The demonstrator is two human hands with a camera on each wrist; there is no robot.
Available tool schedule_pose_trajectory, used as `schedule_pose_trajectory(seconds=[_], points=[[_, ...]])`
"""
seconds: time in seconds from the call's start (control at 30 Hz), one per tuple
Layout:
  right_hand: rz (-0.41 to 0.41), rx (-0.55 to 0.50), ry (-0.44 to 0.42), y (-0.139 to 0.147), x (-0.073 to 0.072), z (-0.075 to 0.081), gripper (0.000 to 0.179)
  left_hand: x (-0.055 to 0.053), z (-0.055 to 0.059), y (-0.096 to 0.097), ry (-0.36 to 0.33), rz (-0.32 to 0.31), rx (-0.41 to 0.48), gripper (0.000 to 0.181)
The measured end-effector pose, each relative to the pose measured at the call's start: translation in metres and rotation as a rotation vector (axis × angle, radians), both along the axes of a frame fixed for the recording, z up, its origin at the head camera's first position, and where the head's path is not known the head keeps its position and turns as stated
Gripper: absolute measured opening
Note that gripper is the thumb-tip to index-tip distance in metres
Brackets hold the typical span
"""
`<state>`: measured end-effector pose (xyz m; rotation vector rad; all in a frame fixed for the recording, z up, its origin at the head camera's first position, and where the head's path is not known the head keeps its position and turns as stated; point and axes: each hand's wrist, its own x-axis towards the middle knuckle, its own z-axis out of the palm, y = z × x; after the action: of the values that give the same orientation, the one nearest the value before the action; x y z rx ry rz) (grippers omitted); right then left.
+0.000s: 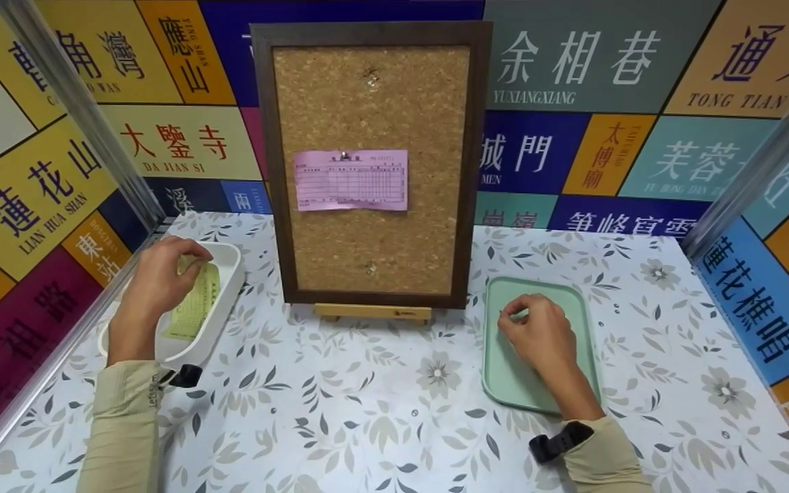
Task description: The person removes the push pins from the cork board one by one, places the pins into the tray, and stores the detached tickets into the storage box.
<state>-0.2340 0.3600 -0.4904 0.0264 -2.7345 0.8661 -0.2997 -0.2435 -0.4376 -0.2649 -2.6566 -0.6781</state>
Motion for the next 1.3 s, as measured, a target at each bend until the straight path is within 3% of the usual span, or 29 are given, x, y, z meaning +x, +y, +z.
schedule_pose_trajectory(seconds=[0.5,0.63,1.3], points=[[0.020,0.069,-0.140,0.005,0.002,-0.001,0.008,-0.003,-0.013,0.003,-0.082,-0.019,0.005,0.019],[0.026,0.075,-0.145,0.006,0.002,-0.002,0.008,-0.003,-0.014,0.005,-0.087,-0.039,0.002,0.020],[0.016,0.104,-0.194,0.008,0.001,0.002,0.013,-0.005,-0.014,0.006,-0.111,-0.019,0.003,0.018]])
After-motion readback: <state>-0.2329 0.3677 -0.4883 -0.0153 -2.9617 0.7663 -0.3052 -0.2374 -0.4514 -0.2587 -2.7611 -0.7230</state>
